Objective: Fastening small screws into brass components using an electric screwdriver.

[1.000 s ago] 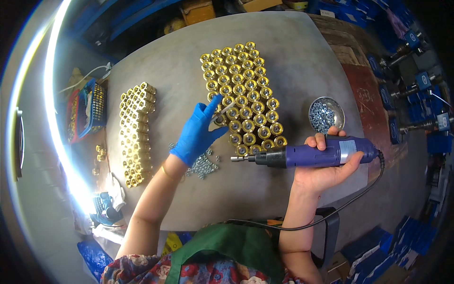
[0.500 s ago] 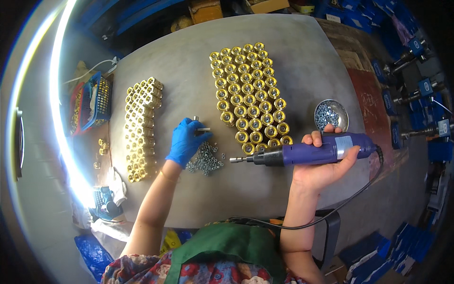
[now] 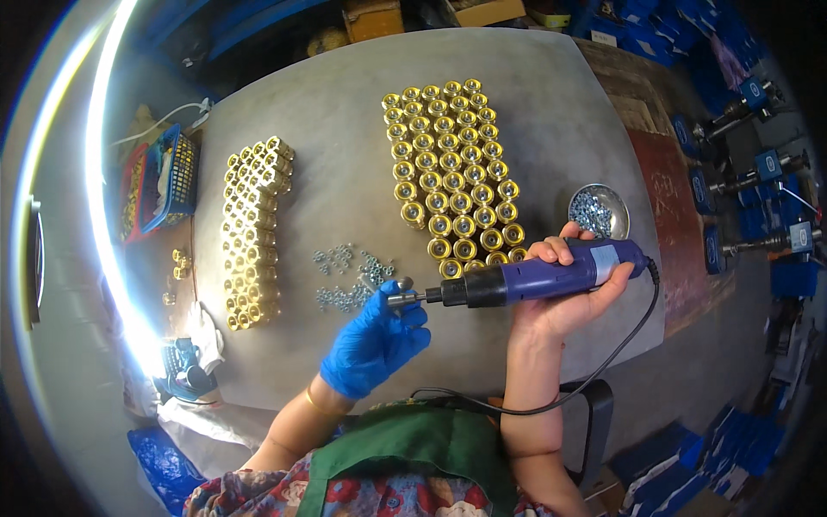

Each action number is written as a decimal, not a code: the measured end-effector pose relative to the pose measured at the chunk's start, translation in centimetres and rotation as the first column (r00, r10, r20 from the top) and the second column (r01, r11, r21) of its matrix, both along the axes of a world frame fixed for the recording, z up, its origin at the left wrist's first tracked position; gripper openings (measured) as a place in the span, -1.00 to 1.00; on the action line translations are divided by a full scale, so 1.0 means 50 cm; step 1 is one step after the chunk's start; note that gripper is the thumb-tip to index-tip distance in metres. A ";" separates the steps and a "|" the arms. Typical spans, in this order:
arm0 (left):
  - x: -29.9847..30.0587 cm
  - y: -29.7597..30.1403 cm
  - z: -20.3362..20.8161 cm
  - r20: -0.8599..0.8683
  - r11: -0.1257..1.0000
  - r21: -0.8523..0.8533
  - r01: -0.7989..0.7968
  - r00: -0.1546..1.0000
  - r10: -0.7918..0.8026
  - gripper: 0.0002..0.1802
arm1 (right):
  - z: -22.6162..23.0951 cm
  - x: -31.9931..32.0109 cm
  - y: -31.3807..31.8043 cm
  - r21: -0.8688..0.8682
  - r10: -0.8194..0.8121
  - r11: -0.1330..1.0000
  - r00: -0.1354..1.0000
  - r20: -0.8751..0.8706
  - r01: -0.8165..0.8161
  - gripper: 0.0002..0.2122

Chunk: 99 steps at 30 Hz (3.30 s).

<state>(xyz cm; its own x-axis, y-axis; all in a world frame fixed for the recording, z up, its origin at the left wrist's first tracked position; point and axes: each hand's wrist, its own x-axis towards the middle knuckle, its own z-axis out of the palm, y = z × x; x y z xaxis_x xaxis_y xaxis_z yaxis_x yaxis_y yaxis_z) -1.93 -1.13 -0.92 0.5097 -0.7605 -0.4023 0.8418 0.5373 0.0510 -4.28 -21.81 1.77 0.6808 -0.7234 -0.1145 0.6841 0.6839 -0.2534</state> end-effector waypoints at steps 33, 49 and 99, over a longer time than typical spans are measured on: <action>0.207 0.088 -0.096 0.451 0.291 0.675 -0.678 0.067 -0.890 -0.76 | -0.030 -0.006 -0.021 0.069 -0.040 0.996 0.994 -0.106 0.047 -0.54; 0.255 0.084 -0.058 0.531 0.344 0.845 -0.409 0.574 -0.623 -0.73 | -0.019 -0.002 -0.016 0.076 -0.017 0.997 0.989 -0.144 0.028 -0.56; 0.487 0.250 -0.066 0.132 0.036 0.279 -0.960 0.001 -0.991 -0.59 | -0.019 0.004 -0.015 0.037 0.049 0.998 0.980 -0.193 -0.042 -0.59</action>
